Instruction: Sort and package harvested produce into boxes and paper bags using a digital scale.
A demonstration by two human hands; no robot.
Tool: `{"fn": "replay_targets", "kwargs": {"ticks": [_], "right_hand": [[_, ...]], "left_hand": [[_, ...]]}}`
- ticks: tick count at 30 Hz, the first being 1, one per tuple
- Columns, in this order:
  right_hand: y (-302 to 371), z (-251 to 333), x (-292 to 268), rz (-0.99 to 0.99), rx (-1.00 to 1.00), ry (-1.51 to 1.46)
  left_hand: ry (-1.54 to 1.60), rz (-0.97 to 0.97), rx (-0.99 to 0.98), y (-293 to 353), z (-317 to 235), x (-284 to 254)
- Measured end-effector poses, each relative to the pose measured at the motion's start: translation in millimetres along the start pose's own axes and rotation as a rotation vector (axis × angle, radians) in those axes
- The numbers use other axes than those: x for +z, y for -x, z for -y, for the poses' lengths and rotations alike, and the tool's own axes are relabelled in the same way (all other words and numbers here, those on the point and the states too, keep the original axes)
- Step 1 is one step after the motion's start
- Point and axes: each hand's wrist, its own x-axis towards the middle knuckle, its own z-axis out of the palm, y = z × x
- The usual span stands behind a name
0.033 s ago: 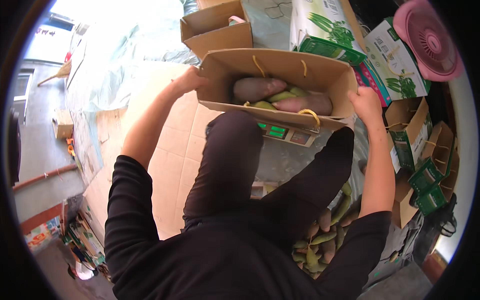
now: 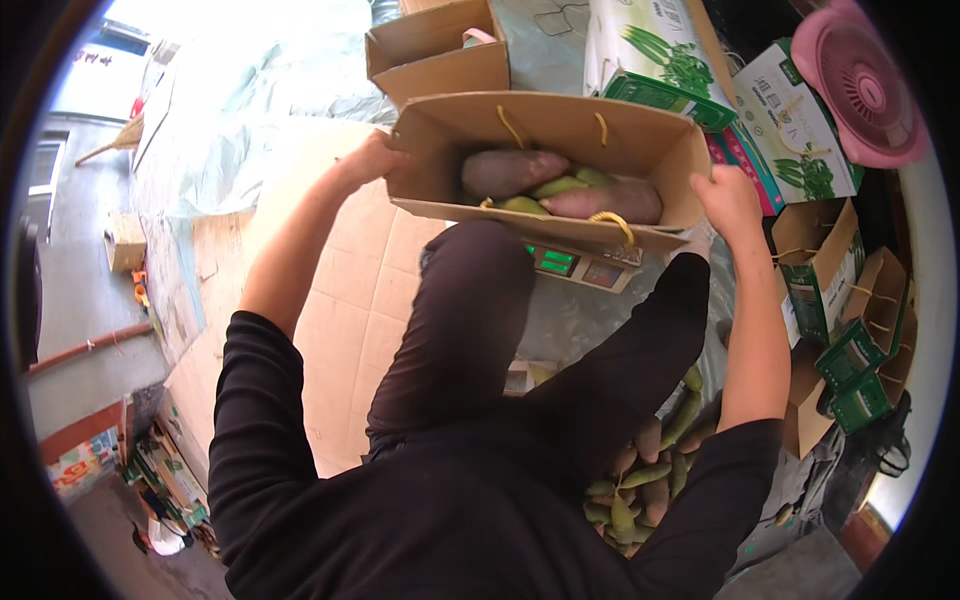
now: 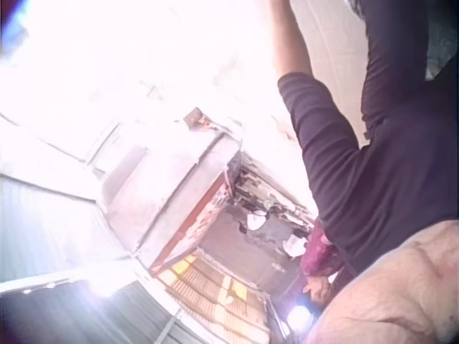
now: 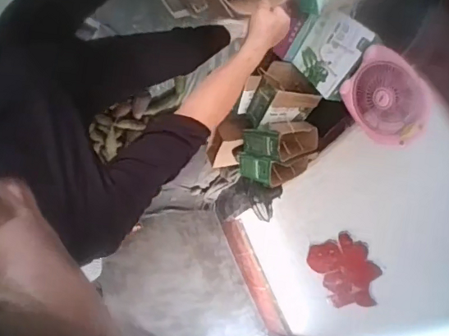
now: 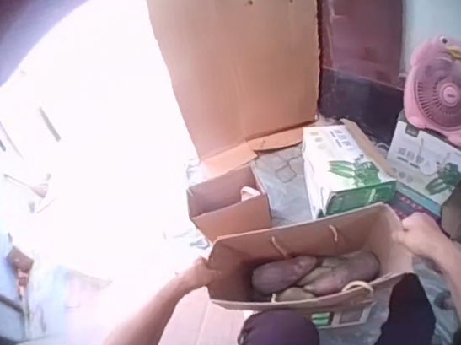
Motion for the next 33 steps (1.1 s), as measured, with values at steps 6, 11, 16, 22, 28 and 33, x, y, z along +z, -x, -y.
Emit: {"fn": "replay_targets", "kwargs": {"ticks": [6, 11, 16, 22, 28, 33], "right_hand": [[-19, 111, 30, -0.029, -0.153, 0.068], [-7, 222, 82, 0.031, -0.349, 0.090], [24, 315, 146, 0.283, -0.379, 0.078], [107, 367, 224, 0.523, -0.341, 0.000], [143, 356, 272, 0.758, -0.643, 0.303], [132, 356, 247, 0.739, -0.566, 0.090]], "left_hand": [[0.230, -0.055, -0.188, 72, 53, -67], [-0.015, -0.280, -0.269, 141, 173, -108], [-0.158, -0.319, -0.421, 228, 278, -120], [-0.307, -0.304, -0.738, 349, 356, -110], [-0.454, -0.154, -0.970, 386, 356, -41], [-0.261, -0.267, -1.033, 407, 351, -39]]}}
